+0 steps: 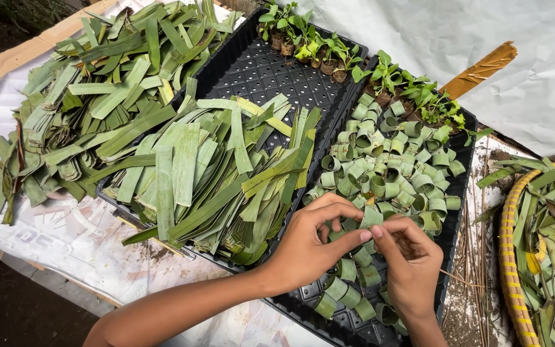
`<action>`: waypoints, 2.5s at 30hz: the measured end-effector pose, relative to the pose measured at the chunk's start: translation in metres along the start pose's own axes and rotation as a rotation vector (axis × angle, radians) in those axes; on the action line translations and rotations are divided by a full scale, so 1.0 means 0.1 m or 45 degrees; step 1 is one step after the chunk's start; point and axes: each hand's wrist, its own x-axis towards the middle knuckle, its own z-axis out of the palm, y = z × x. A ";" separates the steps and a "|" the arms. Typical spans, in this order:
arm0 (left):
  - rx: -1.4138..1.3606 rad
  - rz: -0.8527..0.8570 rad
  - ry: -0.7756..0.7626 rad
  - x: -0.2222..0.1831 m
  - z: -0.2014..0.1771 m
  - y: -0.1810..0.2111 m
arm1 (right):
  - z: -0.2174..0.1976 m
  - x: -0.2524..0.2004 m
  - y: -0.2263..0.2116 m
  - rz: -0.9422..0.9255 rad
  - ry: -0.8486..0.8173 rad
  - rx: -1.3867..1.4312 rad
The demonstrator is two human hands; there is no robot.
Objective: Folding and weaving strips of leaves into small biodegradable pots for plant seedlings.
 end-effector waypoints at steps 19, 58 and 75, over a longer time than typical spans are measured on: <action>-0.108 0.046 0.095 0.28 0.01 -0.40 | -0.42 0.03 -0.02 -0.176 -0.217 -1.089; 0.076 0.526 0.240 0.15 0.22 -0.08 | -0.02 -0.09 -0.46 -0.819 0.049 -1.202; 0.400 1.011 0.327 0.15 0.25 -0.22 | 0.10 -0.07 -0.42 -0.536 0.026 -1.039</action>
